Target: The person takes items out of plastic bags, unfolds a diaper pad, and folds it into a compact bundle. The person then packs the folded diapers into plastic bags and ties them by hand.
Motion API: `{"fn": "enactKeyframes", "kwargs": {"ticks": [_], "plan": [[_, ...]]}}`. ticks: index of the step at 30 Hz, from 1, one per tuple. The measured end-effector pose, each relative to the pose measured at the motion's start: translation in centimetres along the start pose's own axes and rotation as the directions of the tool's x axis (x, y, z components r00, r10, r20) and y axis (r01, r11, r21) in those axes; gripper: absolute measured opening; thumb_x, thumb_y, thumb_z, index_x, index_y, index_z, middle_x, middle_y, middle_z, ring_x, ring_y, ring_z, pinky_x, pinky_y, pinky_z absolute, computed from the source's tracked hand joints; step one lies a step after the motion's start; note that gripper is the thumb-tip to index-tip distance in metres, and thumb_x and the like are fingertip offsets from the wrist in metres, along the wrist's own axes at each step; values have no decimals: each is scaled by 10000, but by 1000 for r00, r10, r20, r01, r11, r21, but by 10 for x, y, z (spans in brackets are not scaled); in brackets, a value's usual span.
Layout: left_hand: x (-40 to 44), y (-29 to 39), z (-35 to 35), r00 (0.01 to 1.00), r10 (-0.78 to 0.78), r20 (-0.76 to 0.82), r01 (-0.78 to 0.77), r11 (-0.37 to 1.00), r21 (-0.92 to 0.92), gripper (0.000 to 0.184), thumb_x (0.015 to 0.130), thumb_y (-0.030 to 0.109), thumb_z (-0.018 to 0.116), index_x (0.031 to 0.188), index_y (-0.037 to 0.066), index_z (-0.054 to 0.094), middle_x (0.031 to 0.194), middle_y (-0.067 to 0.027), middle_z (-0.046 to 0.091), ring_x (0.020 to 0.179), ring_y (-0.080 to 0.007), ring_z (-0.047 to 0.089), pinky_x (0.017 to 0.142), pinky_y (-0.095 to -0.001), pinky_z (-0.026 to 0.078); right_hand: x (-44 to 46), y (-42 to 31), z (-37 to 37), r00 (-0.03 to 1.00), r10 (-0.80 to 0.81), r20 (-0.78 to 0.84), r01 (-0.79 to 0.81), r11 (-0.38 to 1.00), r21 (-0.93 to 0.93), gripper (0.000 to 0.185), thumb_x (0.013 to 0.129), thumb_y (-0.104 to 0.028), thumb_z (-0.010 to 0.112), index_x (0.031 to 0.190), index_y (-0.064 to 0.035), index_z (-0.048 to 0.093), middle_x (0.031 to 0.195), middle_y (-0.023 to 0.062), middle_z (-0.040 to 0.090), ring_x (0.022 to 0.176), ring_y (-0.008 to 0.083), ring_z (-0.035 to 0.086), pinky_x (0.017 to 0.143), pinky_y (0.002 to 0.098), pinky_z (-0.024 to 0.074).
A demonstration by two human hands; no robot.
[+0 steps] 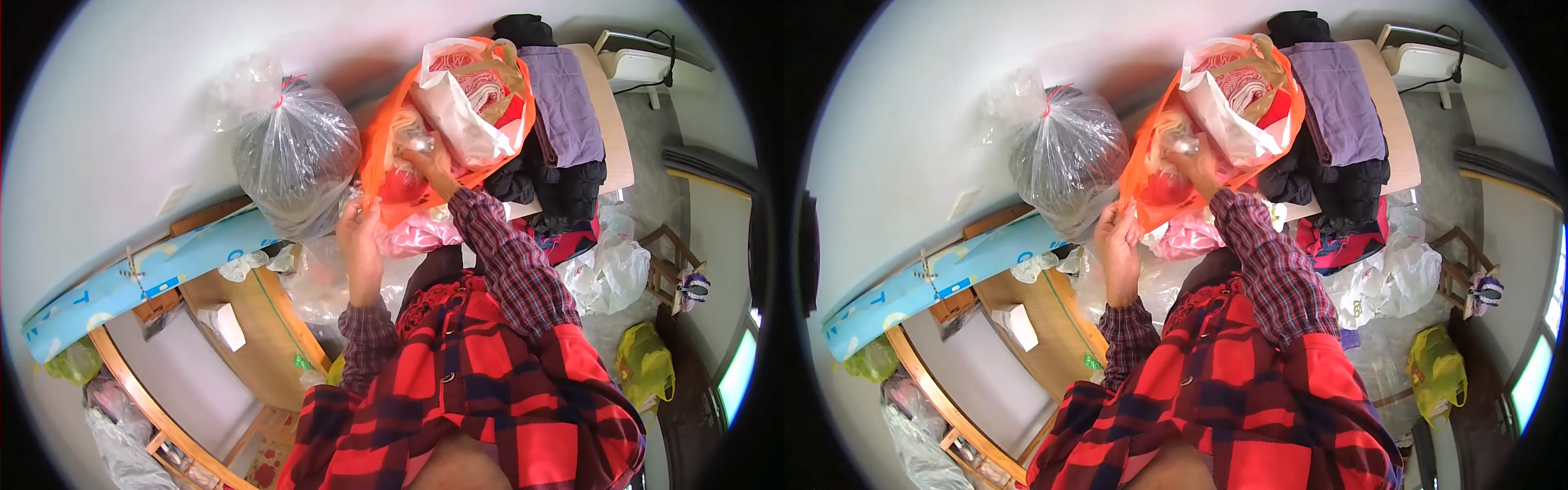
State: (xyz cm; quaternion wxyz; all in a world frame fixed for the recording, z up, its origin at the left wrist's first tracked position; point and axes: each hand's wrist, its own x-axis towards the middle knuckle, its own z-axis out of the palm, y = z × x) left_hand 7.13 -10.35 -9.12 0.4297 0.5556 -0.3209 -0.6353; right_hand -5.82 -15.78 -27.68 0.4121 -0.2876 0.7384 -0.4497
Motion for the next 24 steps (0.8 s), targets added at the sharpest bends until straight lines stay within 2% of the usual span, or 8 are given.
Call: {"fn": "enactKeyframes", "kwargs": {"ticks": [5, 9, 11, 13, 18, 20, 22, 24], "plan": [[-11, -3, 5, 998, -54, 34, 51, 994, 100, 96, 848, 80, 536, 921, 19, 534, 611, 55, 411, 494, -11, 309, 447, -179, 223, -8, -57, 19, 900, -76, -430, 225, 925, 307, 547, 655, -330, 702, 1006, -10, 433, 952, 216, 524, 855, 342, 540, 760, 438, 414], [-19, 0, 20, 992, -52, 118, 22, 969, 245, 101, 870, 84, 494, 917, 3, 532, 621, 36, 416, 508, -24, 325, 483, -187, 250, 15, -46, 72, 765, -198, -613, 229, 973, -28, 533, 708, -317, 659, 1052, -16, 385, 1065, 257, 405, 920, 386, 455, 717, 475, 409], [-14, 7, 21, 991, -22, 130, -8, 975, 223, 117, 872, 85, 488, 938, -1, 532, 630, 26, 424, 537, -35, 350, 513, -190, 270, 10, -55, 69, 967, 55, -251, -73, 995, -63, 667, 703, -364, 673, 1160, -9, 342, 1046, 253, 467, 916, 363, 502, 744, 443, 430], [-7, 17, 21, 984, 54, 169, -92, 970, 227, 170, 875, 83, 474, 1006, -12, 527, 670, -5, 466, 637, -69, 429, 622, -206, 336, 25, -45, 35, 996, -88, -8, 88, 993, 78, 646, 724, -303, 672, 1198, -14, 341, 1018, 215, 506, 871, 296, 530, 747, 379, 442], [9, 20, 6, 979, 113, 168, -153, 957, 247, 212, 858, 83, 504, 1042, -21, 526, 712, -25, 515, 693, -84, 481, 710, -229, 378, -25, -69, -162, 727, -209, 654, 159, 978, 135, 351, 770, -202, 664, 1043, 1, 580, 879, 91, 623, 855, 150, 573, 737, 284, 462], [9, 18, 3, 980, 152, 127, -180, 952, 247, 271, 831, 99, 571, 1068, -17, 510, 790, -27, 539, 742, -79, 502, 734, -232, 389, -40, -8, -193, 739, 24, 673, -117, 989, 94, 299, 727, -133, 684, 986, -4, 610, 919, 109, 628, 841, 193, 596, 759, 302, 465], [4, 12, 4, 984, 157, 80, -172, 958, 228, 290, 827, 94, 579, 1087, -12, 503, 915, -46, 545, 852, -103, 515, 815, -252, 389, -70, 50, -181, 884, -258, 390, 390, 868, -309, 396, 668, -78, 697, 1040, -9, 582, 1003, 141, 603, 916, 267, 584, 816, 335, 454], [-7, 3, 2, 941, 332, -70, -296, 903, 312, 307, 835, 85, 560, 1117, -10, 486, 962, -81, 563, 931, -138, 518, 840, -265, 380, -79, 79, -150, 870, -269, 412, 419, 845, -332, 543, 615, -78, 722, 1116, -3, 527, 1119, 174, 532, 1041, 316, 517, 888, 353, 421]]}}
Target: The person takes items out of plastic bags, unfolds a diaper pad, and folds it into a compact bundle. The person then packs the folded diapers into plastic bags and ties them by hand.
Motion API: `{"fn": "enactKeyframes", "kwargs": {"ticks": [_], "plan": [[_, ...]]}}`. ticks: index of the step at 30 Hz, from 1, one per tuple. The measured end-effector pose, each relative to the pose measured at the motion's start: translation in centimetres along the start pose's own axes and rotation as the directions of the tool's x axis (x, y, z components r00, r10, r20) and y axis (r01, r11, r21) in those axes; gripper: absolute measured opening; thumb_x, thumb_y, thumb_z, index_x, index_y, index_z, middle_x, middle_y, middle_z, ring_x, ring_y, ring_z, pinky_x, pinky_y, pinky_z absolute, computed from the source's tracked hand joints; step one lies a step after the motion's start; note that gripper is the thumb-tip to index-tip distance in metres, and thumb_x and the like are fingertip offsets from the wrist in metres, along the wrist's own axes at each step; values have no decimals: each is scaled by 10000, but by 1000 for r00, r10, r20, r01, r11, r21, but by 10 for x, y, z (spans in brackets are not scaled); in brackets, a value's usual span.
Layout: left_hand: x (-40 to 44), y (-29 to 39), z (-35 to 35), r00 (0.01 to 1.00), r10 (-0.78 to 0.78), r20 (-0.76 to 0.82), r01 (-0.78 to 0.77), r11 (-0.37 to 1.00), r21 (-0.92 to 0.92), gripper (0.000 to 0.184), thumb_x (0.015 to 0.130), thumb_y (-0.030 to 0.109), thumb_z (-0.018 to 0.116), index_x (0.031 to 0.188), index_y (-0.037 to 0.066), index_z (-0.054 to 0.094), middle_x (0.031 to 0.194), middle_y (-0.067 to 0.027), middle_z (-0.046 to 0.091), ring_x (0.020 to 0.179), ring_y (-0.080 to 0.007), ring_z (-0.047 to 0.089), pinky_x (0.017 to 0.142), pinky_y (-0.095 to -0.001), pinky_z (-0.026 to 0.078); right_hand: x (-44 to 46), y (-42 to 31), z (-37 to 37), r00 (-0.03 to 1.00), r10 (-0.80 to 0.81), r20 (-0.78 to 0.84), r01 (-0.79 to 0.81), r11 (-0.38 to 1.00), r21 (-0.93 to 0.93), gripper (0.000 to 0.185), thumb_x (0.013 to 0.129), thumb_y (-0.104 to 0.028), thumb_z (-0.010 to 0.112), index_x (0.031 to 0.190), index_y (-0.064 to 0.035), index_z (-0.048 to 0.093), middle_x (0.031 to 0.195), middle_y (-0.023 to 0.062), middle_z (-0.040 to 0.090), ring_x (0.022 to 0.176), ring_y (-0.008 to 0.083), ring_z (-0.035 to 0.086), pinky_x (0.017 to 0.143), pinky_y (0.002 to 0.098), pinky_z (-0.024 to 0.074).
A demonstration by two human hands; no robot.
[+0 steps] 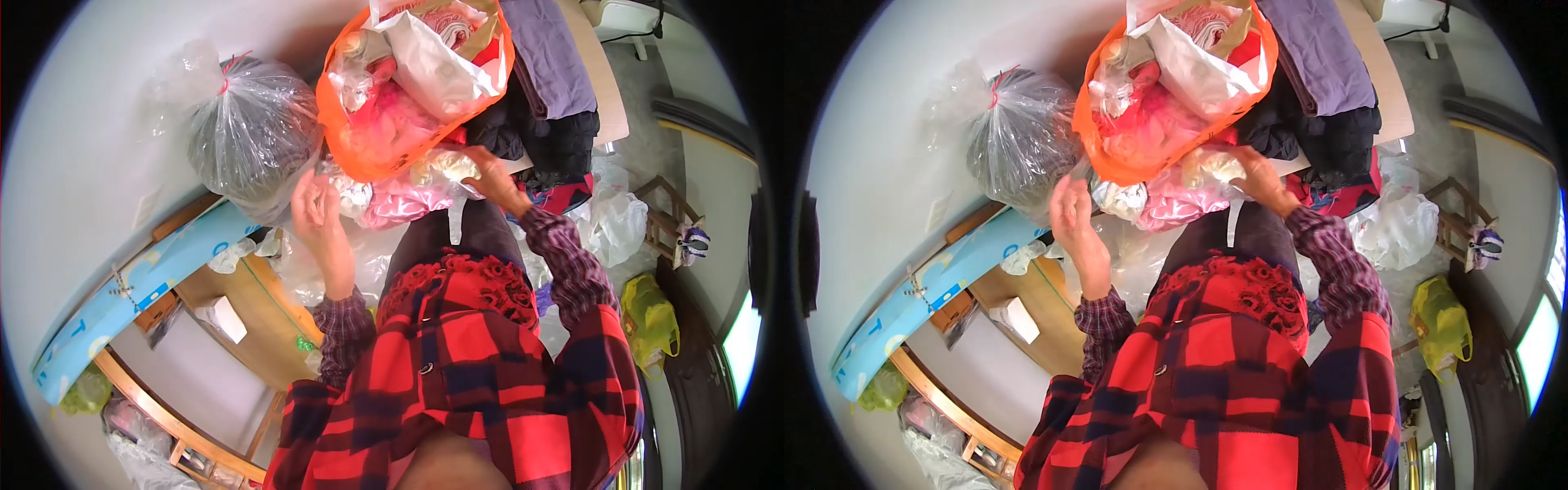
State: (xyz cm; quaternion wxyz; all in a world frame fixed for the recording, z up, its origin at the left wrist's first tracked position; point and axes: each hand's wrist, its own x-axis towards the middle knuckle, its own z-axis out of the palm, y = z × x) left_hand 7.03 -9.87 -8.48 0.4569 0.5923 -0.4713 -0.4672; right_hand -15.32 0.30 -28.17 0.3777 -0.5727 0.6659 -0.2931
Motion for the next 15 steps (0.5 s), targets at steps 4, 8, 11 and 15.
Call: {"fn": "enactKeyframes", "kwargs": {"ticks": [4, 8, 11, 15], "plan": [[-25, -19, -24, 998, -57, 20, 55, 994, 97, 310, 827, 62, 571, 1117, -12, 492, 1048, -87, 539, 1000, -149, 500, 848, -267, 389, 7, 5, 68, 994, -49, 100, 94, 850, -519, 782, 613, -138, 699, 1297, -91, 324, 1283, 196, 364, 1155, 355, 396, 898, 396, 399], [-51, -44, -45, 980, -166, 113, 154, 982, 105, 265, 823, 46, 570, 1075, -19, 522, 1021, -80, 558, 975, -143, 516, 855, -264, 399, 30, 31, 100, 1000, -21, -13, 7, 772, -636, 686, 620, -97, 620, 1261, -95, 376, 1115, 205, 502, 1009, 338, 507, 796, 392, 438], [-63, -61, -61, 938, -309, 159, 295, 950, 106, 245, 818, 48, 577, 1050, -20, 537, 1005, -70, 565, 960, -134, 521, 857, -263, 400, 39, 25, 84, 972, 236, -6, -225, 919, -324, 507, 605, -67, 604, 1107, -72, 534, 681, 148, 595, 647, 295, 585, 657, 393, 470], [-69, -78, -68, 869, -449, 207, 439, 893, 97, 260, 816, 58, 588, 1059, -18, 537, 1033, -70, 563, 976, -131, 519, 846, -255, 409, 24, 49, 30, 920, 93, 380, -143, 984, 107, 445, 608, -266, 737, 966, -41, 596, 847, 155, 635, 748, 280, 611, 696, 338, 480]]}}
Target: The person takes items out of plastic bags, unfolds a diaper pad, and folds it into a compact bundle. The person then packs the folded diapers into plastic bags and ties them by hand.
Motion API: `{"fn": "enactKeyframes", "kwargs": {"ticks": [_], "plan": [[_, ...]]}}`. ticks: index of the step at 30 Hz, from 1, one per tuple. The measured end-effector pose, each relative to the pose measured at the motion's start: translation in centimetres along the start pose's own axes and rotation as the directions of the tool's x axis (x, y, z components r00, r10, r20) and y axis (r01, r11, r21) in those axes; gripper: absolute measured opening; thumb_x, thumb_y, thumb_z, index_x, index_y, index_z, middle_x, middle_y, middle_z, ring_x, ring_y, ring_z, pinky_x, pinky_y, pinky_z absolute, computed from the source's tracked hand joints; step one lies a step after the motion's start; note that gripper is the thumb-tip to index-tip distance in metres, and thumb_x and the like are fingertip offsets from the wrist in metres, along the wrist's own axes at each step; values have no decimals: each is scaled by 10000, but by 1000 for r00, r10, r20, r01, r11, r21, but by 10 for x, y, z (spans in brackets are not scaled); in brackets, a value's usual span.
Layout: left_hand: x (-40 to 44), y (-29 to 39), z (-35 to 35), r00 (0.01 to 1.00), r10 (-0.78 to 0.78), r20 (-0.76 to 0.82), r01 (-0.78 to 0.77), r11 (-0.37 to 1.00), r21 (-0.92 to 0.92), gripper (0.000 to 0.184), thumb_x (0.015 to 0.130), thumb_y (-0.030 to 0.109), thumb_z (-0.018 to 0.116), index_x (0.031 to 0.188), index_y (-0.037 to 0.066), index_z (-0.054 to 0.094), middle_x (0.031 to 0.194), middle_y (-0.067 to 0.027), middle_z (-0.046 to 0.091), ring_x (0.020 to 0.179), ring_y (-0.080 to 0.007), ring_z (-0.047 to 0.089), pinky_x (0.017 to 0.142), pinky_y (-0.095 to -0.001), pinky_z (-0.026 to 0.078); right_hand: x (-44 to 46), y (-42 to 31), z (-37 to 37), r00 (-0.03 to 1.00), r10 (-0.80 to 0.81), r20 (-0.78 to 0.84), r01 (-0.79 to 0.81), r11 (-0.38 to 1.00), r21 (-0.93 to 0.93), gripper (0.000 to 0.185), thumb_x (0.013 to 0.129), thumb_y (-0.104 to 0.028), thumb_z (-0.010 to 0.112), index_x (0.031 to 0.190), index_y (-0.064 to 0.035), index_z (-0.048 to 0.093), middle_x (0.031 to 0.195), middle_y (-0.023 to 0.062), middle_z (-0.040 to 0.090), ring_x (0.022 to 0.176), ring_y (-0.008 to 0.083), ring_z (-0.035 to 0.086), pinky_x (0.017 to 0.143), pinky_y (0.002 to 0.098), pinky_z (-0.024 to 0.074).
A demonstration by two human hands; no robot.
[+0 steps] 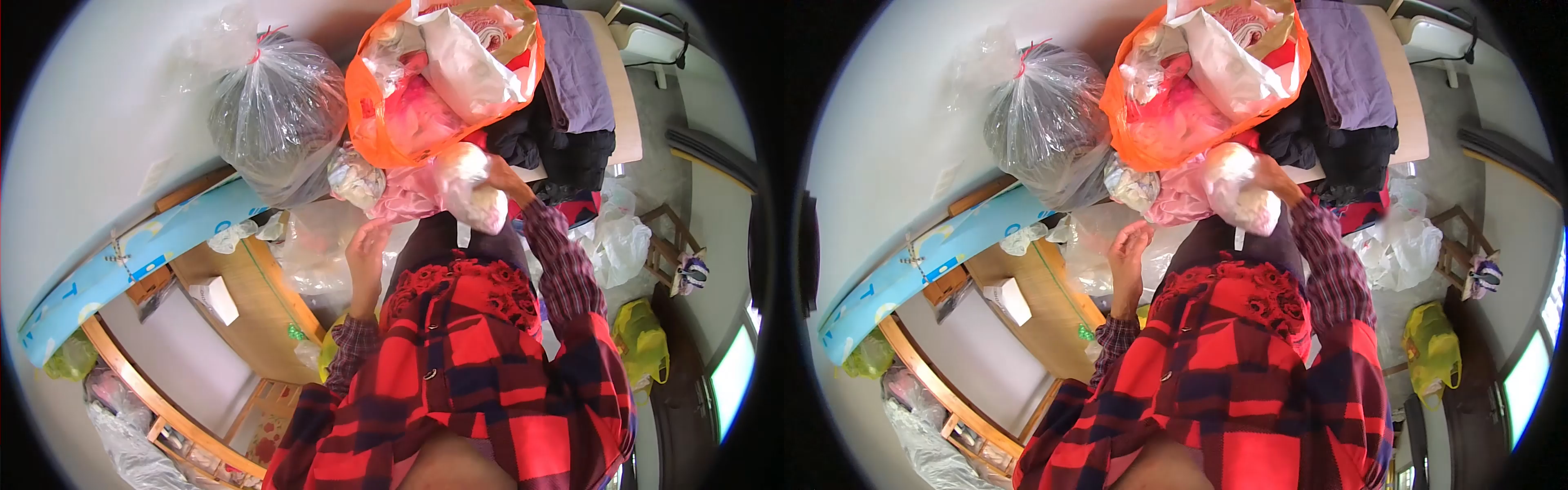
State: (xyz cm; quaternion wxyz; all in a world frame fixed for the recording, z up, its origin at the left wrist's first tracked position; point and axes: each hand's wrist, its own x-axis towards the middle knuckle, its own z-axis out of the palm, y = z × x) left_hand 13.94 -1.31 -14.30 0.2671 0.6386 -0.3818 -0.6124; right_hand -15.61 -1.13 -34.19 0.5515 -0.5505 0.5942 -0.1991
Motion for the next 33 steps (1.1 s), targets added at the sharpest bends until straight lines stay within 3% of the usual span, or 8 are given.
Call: {"fn": "enactKeyframes", "kwargs": {"ticks": [2, 5, 11, 15, 16, 20, 29, 33], "plan": [[5, 7, 8, 997, 74, -1, -74, 997, -2, 276, 816, 51, 586, 1078, -12, 526, 1041, -68, 559, 977, -131, 519, 845, -257, 410, -52, -52, -38, 997, -63, -47, 78, 727, 682, 381, 700, -130, 667, 1035, 16, 559, 994, 83, 590, 892, 214, 568, 770, 323, 471], [17, 24, 27, 985, 164, -62, -168, 983, -76, 367, 791, 60, 614, 1126, -16, 486, 1026, -81, 556, 972, -155, 522, 852, -282, 407, -83, -86, -66, 963, -52, -264, 246, 568, 785, 394, 716, -123, 647, 1066, 17, 534, 1018, 96, 572, 926, 222, 548, 808, 331, 446], [63, 100, 81, 510, 855, -95, -703, 478, 527, 415, 728, 104, 664, 1093, -17, 507, 961, -117, 552, 959, -207, 514, 816, -319, 411, -28, -143, -80, 667, -14, -745, 538, 700, 469, 420, 747, -108, 606, 1128, 18, 484, 1065, 122, 536, 993, 236, 509, 883, 346, 395], [96, 103, 79, 846, 526, -86, -524, 850, 50, 149, 811, 152, 612, 852, 12, 584, 614, 7, 494, 553, -104, 480, 522, -241, 387, 18, -185, -70, 620, -163, -767, 636, 678, 370, 442, 685, -103, 656, 1089, 11, 514, 1018, 158, 544, 966, 261, 525, 850, 344, 424], [97, 110, 72, 886, 449, -115, -463, 870, -168, 146, 829, 166, 600, 839, 22, 580, 567, 39, 445, 496, -71, 421, 477, -220, 341, 38, -182, -58, 315, -333, -889, 492, 858, -147, 398, 676, -109, 669, 1042, -9, 549, 941, 117, 577, 920, 248, 542, 837, 349, 431], [85, 127, 68, 929, 363, -68, -358, 841, -407, 160, 868, 179, 558, 833, 24, 568, 536, 61, 386, 459, -17, 319, 432, -188, 245, 57, -183, -27, 921, -347, -179, 175, 776, -606, 466, 665, -126, 646, 1116, -166, 537, 987, 84, 574, 1024, 254, 503, 920, 530, 309], [73, 114, 87, 873, 478, 94, -423, 839, -341, 250, 881, 160, 514, 1062, -13, 522, 712, -17, 506, 641, -70, 474, 584, -207, 384, 97, -170, -20, 980, -188, 63, 175, 669, -722, 498, 733, -97, 498, 1217, -200, 453, 1262, 118, 418, 1175, 307, 402, 930, 597, 247], [57, 74, 70, 715, 696, -60, -669, 707, 229, 452, 811, 108, 578, 1216, -14, 421, 1196, -153, 488, 1111, -275, 464, 946, -348, 342, 110, -143, -26, 954, -263, 141, 284, 654, -701, 503, 702, -160, 549, 1199, -157, 471, 1224, 133, 463, 1141, 308, 425, 924, 489, 330]]}}
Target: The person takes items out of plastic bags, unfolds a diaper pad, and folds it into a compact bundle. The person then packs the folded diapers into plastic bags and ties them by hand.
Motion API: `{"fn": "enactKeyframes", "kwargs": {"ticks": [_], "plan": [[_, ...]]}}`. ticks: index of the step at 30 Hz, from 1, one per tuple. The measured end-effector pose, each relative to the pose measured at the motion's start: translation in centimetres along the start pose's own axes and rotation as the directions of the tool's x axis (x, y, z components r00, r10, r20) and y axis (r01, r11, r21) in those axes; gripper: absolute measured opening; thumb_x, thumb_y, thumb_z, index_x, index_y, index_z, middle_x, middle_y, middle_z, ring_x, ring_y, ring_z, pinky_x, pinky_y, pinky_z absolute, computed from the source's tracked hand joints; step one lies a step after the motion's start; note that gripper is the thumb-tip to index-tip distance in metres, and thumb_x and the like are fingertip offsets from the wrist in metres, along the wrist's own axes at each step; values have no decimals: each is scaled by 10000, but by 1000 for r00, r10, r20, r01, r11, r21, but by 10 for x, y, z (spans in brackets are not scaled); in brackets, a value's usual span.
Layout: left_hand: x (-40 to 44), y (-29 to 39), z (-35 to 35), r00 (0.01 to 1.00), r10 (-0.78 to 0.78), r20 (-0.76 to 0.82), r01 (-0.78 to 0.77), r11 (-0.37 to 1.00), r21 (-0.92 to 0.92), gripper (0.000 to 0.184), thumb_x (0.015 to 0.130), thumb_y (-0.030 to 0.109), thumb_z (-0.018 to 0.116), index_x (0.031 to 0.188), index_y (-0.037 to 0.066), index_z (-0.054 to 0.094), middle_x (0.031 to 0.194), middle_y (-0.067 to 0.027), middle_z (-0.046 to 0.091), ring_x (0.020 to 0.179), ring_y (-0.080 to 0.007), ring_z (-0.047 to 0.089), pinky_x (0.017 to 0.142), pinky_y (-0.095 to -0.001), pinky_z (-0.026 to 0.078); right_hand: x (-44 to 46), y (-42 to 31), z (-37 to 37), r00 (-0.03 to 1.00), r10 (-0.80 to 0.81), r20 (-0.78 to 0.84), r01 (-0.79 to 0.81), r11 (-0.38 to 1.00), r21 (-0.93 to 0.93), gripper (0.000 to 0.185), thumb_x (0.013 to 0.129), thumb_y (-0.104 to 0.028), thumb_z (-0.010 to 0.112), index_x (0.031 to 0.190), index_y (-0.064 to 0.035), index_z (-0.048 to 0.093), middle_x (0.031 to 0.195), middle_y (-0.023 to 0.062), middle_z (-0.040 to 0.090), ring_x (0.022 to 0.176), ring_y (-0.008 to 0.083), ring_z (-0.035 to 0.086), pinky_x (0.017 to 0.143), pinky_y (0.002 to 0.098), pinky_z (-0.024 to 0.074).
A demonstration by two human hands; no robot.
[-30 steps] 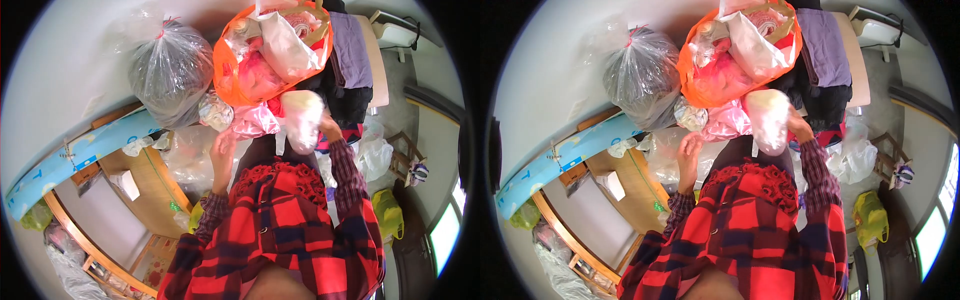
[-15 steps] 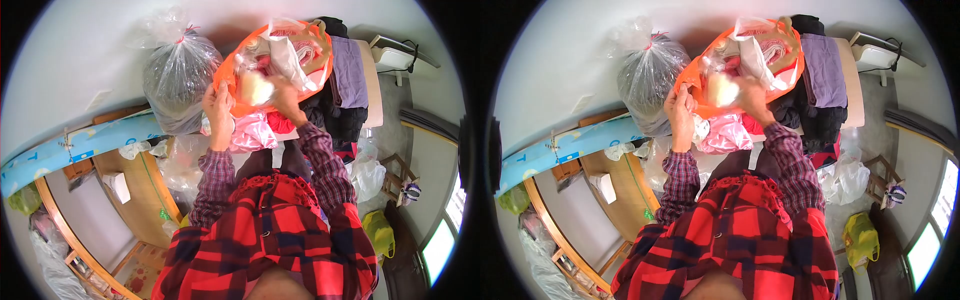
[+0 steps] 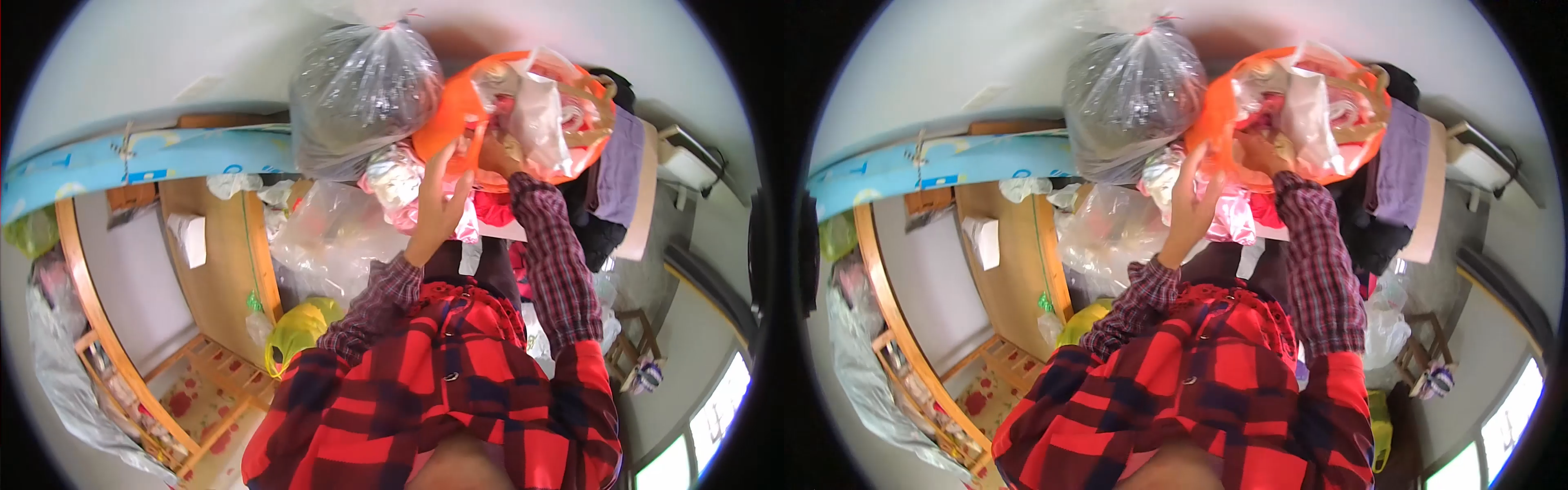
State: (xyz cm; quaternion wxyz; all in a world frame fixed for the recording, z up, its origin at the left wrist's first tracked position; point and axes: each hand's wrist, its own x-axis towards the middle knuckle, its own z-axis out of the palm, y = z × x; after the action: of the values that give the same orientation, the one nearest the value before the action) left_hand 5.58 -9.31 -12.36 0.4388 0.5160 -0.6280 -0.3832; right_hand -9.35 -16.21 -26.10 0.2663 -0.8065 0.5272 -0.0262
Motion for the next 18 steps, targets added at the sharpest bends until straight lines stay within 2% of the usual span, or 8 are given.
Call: {"fn": "enactKeyframes", "kwargs": {"ticks": [4, 6, 8, 10, 11, 14, 16, 18], "plan": [[-63, -126, -34, 893, -363, -265, 394, 916, 75, 523, 788, 73, 598, 1246, -43, 372, 1148, -135, 509, 1090, -201, 471, 893, -310, 386, 1, 0, -12, 990, -33, -134, 63, 972, 228, 512, 642, -83, 615, 1143, -82, 506, 1166, 155, 495, 1088, 309, 463, 924, 401, 365], [-111, -268, -46, 804, -459, -378, 488, 873, -23, 577, 772, 51, 611, 1282, 7, 345, 1176, -150, 475, 1085, -202, 476, 866, -300, 409, -33, -21, -50, 985, 24, -169, 26, 957, 290, 466, 646, -35, 614, 1104, -50, 530, 1126, 168, 516, 1067, 308, 478, 924, 383, 368], [-89, -257, -61, 783, -553, -286, 538, 832, -138, 563, 779, 75, 612, 1274, 0, 355, 1193, -160, 452, 1077, -211, 479, 872, -308, 411, -63, -38, -70, 800, 246, -547, 105, 841, 531, 290, 713, 5, 577, 1003, -13, 570, 973, 172, 572, 945, 297, 545, 845, 359, 419], [-78, -267, -67, 751, -637, -173, 595, 767, -242, 551, 787, 100, 613, 1267, -7, 365, 1210, -170, 429, 1069, -219, 483, 878, -316, 413, -104, -39, -71, 671, 412, -617, -22, 843, 538, 187, 751, 4, 571, 937, 7, 583, 831, 145, 589, 789, 269, 588, 730, 311, 457], [-79, -291, -65, 846, -494, -200, 516, 852, 82, 524, 797, 134, 608, 1252, -5, 389, 1199, -169, 440, 1065, -224, 482, 887, -318, 407, -124, -41, -69, 665, 466, -584, -92, 827, 555, 159, 753, 7, 570, 912, 10, 585, 806, 135, 588, 744, 248, 587, 693, 299, 457], [-77, -336, -48, 877, -377, -297, 479, 664, 574, 472, 812, 254, 590, 1212, 39, 462, 1144, -125, 492, 1057, -222, 474, 904, -317, 383, -177, -44, -51, 656, 574, -491, -243, 776, 582, 106, 750, 25, 566, 854, 16, 588, 772, 121, 585, 698, 200, 589, 647, 282, 453], [-60, -304, -54, 682, -727, -81, 719, 687, -108, 809, 630, 257, 734, 1241, -28, 288, 1151, -174, 478, 989, -247, 520, 819, -326, 449, -204, -50, -36, 680, 575, -456, -267, 772, 576, 105, 747, 31, 564, 848, 15, 589, 765, 118, 584, 693, 197, 590, 639, 280, 452], [-61, -320, -61, 607, -794, 32, 751, 559, -353, 831, 580, 216, 764, 1210, -44, 288, 1127, -177, 493, 958, -253, 540, 785, -325, 471, -218, -62, -32, 714, 609, -347, -330, 729, 599, 120, 731, 40, 564, 844, 12, 595, 746, 110, 579, 686, 197, 593, 628, 282, 455]]}}
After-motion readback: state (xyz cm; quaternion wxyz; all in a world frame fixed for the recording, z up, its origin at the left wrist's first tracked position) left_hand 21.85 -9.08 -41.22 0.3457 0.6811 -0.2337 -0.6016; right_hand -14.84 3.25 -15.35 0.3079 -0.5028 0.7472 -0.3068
